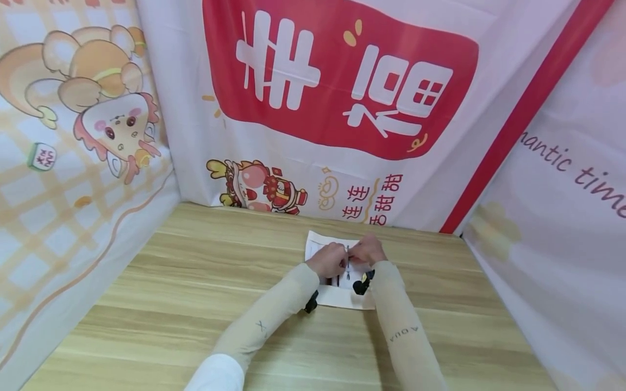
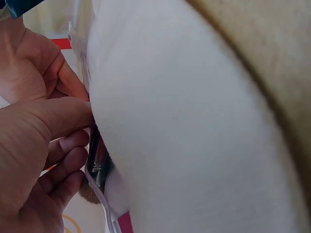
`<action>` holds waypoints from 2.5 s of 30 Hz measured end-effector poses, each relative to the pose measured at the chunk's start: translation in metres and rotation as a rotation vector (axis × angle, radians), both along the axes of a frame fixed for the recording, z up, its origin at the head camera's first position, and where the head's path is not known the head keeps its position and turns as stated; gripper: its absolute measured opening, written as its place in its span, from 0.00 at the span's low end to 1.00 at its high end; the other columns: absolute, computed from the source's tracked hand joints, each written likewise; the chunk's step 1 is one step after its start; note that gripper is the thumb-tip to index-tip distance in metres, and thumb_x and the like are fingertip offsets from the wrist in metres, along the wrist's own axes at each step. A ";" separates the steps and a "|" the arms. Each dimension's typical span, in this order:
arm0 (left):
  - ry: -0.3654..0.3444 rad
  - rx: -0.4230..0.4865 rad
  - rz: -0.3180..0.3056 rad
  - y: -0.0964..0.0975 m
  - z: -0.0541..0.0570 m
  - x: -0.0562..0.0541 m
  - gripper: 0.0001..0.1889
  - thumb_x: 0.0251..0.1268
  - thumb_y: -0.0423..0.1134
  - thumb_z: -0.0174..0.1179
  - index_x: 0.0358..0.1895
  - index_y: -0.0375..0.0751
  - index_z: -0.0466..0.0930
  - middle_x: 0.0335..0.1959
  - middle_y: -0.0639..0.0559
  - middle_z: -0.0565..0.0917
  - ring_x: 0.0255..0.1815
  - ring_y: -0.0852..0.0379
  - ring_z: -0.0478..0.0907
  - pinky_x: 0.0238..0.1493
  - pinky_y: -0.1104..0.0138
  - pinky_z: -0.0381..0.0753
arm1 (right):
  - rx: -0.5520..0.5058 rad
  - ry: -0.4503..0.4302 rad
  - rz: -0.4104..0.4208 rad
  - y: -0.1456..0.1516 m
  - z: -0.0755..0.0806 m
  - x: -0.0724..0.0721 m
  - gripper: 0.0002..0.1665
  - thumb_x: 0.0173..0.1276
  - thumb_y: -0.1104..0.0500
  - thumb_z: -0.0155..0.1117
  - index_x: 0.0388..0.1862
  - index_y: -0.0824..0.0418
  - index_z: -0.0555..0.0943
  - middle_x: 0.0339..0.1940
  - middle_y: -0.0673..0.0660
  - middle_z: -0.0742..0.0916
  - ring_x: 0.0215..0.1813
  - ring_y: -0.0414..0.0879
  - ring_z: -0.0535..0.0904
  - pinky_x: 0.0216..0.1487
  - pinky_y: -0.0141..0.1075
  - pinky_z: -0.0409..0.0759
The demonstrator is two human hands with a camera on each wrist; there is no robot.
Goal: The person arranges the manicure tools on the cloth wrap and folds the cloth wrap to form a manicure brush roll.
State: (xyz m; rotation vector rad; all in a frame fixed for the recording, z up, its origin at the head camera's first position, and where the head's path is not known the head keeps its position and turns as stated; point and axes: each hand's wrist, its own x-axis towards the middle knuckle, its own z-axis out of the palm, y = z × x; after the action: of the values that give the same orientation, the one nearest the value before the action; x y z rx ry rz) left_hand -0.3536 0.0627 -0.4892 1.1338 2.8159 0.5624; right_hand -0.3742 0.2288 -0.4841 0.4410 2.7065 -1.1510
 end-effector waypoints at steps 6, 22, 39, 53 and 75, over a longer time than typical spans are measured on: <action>-0.013 0.013 0.013 -0.001 -0.001 -0.004 0.04 0.64 0.31 0.70 0.35 0.44 0.92 0.38 0.53 0.88 0.39 0.60 0.81 0.49 0.65 0.84 | 0.005 -0.005 0.031 0.001 -0.002 0.001 0.10 0.63 0.58 0.77 0.39 0.64 0.91 0.28 0.56 0.91 0.28 0.45 0.86 0.30 0.33 0.82; -0.020 0.039 -0.041 -0.002 -0.008 -0.018 0.05 0.62 0.31 0.71 0.32 0.46 0.92 0.32 0.54 0.88 0.35 0.59 0.82 0.42 0.62 0.85 | -0.003 -0.032 0.057 0.000 0.005 0.010 0.13 0.60 0.61 0.80 0.42 0.66 0.91 0.29 0.59 0.92 0.29 0.45 0.88 0.34 0.35 0.86; 0.054 -0.169 0.003 -0.086 0.033 -0.021 0.31 0.74 0.52 0.65 0.73 0.40 0.75 0.77 0.43 0.74 0.80 0.43 0.68 0.81 0.49 0.65 | 0.353 0.154 0.611 0.038 0.069 0.100 0.27 0.79 0.51 0.64 0.66 0.70 0.81 0.64 0.66 0.87 0.66 0.60 0.83 0.68 0.55 0.80; -0.033 -0.286 -0.035 -0.115 0.014 -0.024 0.48 0.76 0.68 0.50 0.86 0.39 0.51 0.88 0.41 0.52 0.89 0.38 0.47 0.85 0.40 0.48 | 0.514 0.070 0.757 0.021 0.035 0.200 0.48 0.80 0.31 0.50 0.87 0.56 0.56 0.88 0.66 0.56 0.89 0.67 0.46 0.82 0.71 0.46; -0.185 -0.331 0.050 -0.131 0.017 -0.019 0.48 0.73 0.73 0.46 0.84 0.42 0.57 0.88 0.44 0.54 0.89 0.38 0.46 0.86 0.40 0.47 | 0.496 -0.118 0.693 0.024 0.018 0.192 0.50 0.77 0.23 0.44 0.87 0.51 0.59 0.89 0.62 0.57 0.89 0.67 0.45 0.79 0.76 0.45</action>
State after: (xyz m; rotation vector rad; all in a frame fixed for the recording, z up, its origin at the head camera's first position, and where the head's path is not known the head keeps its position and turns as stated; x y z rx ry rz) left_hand -0.3729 -0.0686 -0.4719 0.9014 2.6528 0.1798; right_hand -0.1824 0.2525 -0.4663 -0.3538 2.6579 -0.2646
